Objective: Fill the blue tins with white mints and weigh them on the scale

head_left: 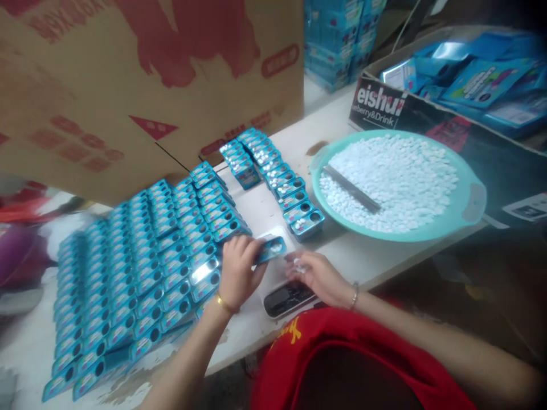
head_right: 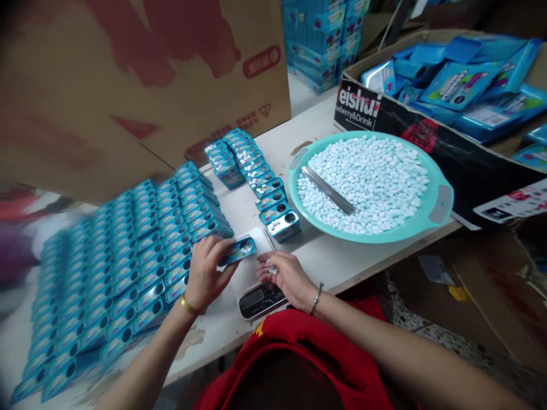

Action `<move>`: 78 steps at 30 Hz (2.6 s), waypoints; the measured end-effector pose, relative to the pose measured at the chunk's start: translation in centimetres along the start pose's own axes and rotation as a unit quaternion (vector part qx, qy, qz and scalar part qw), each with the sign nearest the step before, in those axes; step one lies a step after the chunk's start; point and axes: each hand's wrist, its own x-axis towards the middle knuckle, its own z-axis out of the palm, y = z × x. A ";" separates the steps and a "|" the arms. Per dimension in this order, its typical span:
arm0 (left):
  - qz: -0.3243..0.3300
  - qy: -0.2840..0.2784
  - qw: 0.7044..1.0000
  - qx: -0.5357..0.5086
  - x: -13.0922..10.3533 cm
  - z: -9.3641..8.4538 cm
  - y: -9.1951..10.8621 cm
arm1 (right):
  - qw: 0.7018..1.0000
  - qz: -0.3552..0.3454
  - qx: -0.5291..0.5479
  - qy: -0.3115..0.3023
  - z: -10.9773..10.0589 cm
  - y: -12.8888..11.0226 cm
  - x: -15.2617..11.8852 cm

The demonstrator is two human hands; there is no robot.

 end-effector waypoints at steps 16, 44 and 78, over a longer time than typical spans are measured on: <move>-0.161 -0.086 0.981 0.063 13.8 2.8 -13.6 | 0.999 0.026 0.021 0.003 -2.9 -0.1 -0.7; 0.004 -0.022 0.997 0.074 11.8 -6.3 -6.4 | 0.997 0.053 0.036 0.045 -5.0 -1.4 -1.9; -0.170 -0.050 0.977 -0.117 -1.8 -6.0 -2.7 | 0.973 0.168 0.127 0.093 -6.0 -1.1 -4.2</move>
